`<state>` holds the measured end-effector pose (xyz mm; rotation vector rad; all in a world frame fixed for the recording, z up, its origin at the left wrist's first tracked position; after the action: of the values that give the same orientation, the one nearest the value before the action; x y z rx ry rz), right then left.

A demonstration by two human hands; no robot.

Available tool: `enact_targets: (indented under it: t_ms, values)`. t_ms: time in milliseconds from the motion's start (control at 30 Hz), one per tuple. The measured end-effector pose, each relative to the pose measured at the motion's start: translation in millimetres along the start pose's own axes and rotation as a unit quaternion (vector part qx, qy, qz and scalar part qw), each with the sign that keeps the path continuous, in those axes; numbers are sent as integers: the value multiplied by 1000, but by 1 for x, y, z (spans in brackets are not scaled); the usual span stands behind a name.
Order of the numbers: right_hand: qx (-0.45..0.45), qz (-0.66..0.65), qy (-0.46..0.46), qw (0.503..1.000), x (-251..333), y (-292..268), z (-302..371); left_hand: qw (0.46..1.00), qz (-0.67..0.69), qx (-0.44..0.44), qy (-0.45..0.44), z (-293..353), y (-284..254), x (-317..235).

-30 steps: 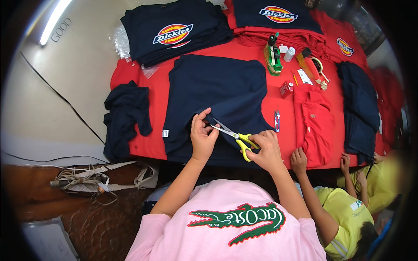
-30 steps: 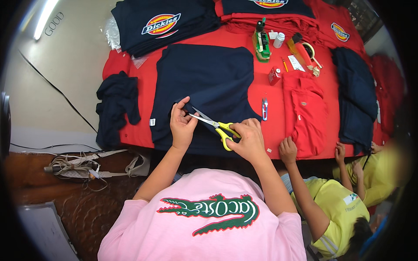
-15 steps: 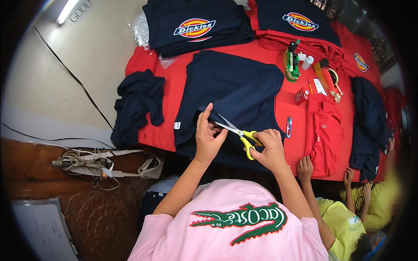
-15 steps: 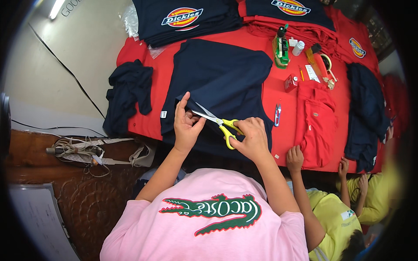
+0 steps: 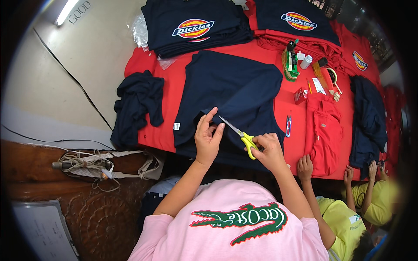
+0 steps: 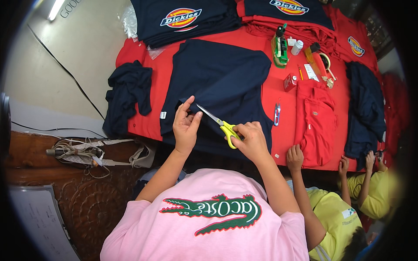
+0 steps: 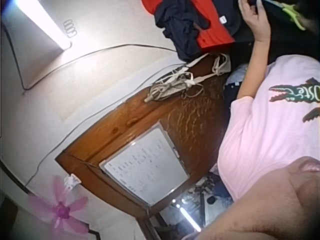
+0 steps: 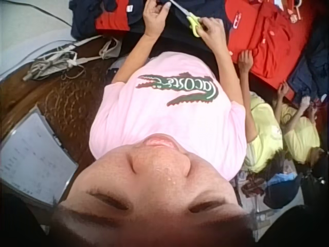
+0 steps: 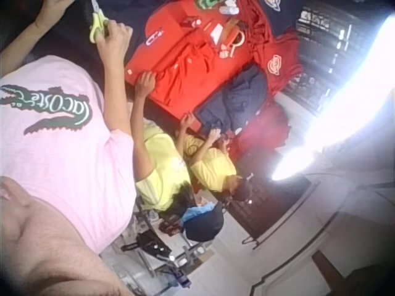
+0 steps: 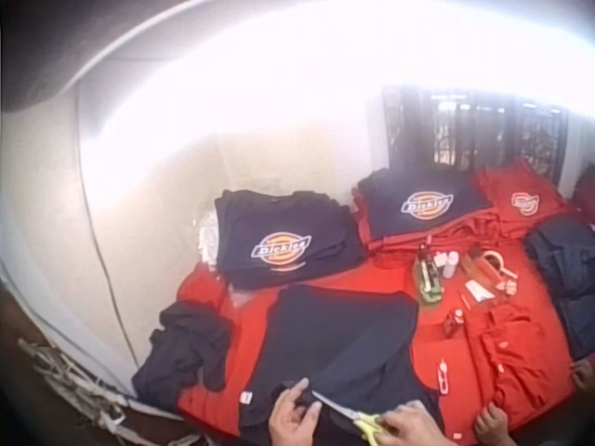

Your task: The person folds dark-colored tank tops on a red work surface, checking labels and trimming stray threads with shears.

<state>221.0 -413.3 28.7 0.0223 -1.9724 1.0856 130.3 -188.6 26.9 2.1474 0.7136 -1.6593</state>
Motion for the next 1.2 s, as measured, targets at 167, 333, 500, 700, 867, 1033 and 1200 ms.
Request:
enact_targets:
  t_ms: [167,333,500,700,867,1033,1200]
  values:
    - [-17,5,-4,1000,18,-8,-10,1000,21,-3,-9,-1,5,-10]
    - [-12,20,-5,1000,25,-9,-18,996,84,21,-16,2,6,-10]
    - [-14,20,-21,999,14,2,-13,997,81,0,-4,2,2,-13]
    - [8,5,-19,1000,23,6,-14,999,32,-24,-14,3,-16,10]
    - [5,13,-20,1000,33,3,-25,997,74,-12,-37,7,-6,-7]
    - [1,16,-28,999,31,12,-26,994,97,-18,-38,7,-13,-4]
    - [10,26,-24,999,24,23,-18,997,52,-33,-39,7,-17,2]
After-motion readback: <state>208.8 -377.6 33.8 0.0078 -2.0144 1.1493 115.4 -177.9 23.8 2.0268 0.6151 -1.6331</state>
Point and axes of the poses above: each hand's wrist, its own z-axis away from the middle knuckle, its own y-axis out of the palm, x = y × z, the point moved 5 cm from there along -z, towards the middle knuckle, and after that the axes turned 1 degree about -y, right-handed, at the moved point
